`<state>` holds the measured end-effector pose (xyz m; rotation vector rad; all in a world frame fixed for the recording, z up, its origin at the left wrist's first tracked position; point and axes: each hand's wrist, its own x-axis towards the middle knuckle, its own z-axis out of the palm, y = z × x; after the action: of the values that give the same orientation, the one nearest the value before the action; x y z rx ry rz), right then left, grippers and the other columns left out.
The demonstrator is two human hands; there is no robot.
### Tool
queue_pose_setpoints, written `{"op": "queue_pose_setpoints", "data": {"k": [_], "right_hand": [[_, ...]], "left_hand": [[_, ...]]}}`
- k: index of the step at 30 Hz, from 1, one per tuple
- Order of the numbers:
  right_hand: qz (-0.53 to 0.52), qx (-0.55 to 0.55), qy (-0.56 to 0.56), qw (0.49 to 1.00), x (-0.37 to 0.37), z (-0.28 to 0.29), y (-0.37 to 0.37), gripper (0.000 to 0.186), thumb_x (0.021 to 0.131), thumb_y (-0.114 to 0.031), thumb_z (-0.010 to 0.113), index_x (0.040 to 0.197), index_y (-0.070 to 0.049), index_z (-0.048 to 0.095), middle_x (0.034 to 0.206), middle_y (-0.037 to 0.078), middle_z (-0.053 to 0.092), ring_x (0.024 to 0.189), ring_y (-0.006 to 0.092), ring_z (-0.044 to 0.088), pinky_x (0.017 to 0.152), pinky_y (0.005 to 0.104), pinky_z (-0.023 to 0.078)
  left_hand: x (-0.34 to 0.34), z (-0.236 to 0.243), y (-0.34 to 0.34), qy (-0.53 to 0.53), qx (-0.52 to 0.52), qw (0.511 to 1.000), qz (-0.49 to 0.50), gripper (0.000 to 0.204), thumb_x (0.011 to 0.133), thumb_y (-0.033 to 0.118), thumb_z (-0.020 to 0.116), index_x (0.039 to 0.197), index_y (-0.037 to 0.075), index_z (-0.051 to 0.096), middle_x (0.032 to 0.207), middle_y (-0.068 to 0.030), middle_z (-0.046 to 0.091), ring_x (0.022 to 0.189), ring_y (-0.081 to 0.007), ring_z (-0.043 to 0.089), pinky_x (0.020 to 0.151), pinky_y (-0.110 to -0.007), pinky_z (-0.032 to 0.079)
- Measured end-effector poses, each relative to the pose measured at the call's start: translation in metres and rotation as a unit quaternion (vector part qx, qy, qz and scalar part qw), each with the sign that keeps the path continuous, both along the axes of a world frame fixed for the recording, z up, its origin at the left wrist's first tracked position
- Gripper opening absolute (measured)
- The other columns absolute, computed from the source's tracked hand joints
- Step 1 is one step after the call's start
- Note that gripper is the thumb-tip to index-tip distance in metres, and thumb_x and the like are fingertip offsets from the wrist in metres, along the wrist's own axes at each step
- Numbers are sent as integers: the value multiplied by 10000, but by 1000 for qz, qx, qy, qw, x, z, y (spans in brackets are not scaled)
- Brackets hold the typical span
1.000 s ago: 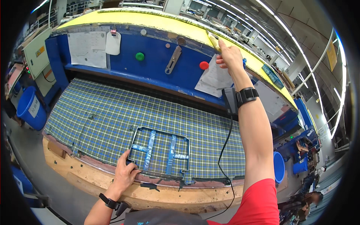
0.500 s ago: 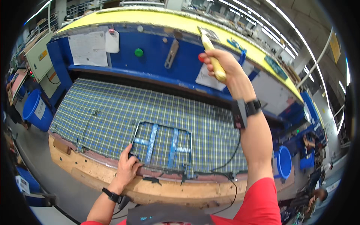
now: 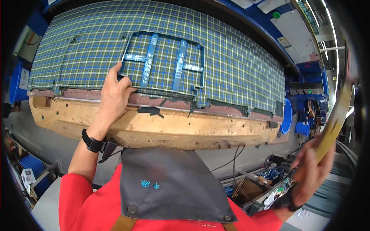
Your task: Positioning a metal template and using a heavy cutting tool to cut patterns from a roll of plaid fabric.
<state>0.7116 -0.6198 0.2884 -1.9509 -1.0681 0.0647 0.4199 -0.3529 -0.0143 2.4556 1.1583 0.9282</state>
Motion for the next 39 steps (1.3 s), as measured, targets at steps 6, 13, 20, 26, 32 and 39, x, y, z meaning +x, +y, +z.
{"op": "queue_pose_setpoints", "data": {"k": [6, 13, 20, 26, 32, 39], "right_hand": [[79, -235, 88, 965, -24, -170, -84, 236, 989, -88, 641, 1203, -4, 587, 722, 25, 612, 537, 97, 574, 478, 281, 462], [106, -386, 108, 910, -43, -225, -83, 306, 1015, -246, 685, 1171, -7, 574, 738, 271, 656, 684, 466, 690, 597, 490, 515], [96, 186, 275, 938, -42, -138, -64, 370, 1081, -365, 549, 1292, -63, 514, 768, 87, 594, 529, 188, 548, 473, 336, 477], [118, -7, 190, 975, -41, -226, -99, 295, 1030, -305, 628, 1150, -48, 546, 797, 167, 635, 586, 290, 609, 548, 470, 503], [89, -379, 175, 904, -33, -223, -88, 282, 1030, -210, 651, 1150, 28, 561, 679, 143, 652, 641, 212, 670, 550, 436, 512], [133, 258, 168, 942, -42, -137, -54, 373, 1073, -426, 579, 1198, -80, 523, 760, 88, 567, 557, 221, 520, 481, 363, 465]], "left_hand": [[3, 5, 4, -8, 32, 999, 3, 203, 795, -2, 819, 881, 4, 636, 1469, -297, 503, 1172, -417, 605, 933, -461, 534], [2, -7, -6, -11, 11, 1000, -16, 276, 830, 24, 808, 932, 7, 552, 1445, -372, 481, 1257, -498, 547, 1002, -539, 503], [-2, -13, -5, -33, 13, 999, 10, 250, 817, 19, 812, 905, 7, 578, 1467, -327, 486, 1218, -463, 565, 969, -500, 516], [4, -8, -9, -43, 31, 998, -16, 264, 820, 12, 801, 915, 13, 555, 1471, -354, 475, 1263, -489, 540, 1019, -524, 489], [7, -15, 0, -48, 40, 998, -6, 289, 815, 0, 795, 934, 7, 532, 1478, -351, 474, 1275, -501, 529, 1034, -523, 483], [2, -16, -8, -46, 25, 999, -10, 306, 800, -9, 808, 922, 9, 528, 1495, -349, 466, 1282, -494, 527, 1034, -507, 489]]}}
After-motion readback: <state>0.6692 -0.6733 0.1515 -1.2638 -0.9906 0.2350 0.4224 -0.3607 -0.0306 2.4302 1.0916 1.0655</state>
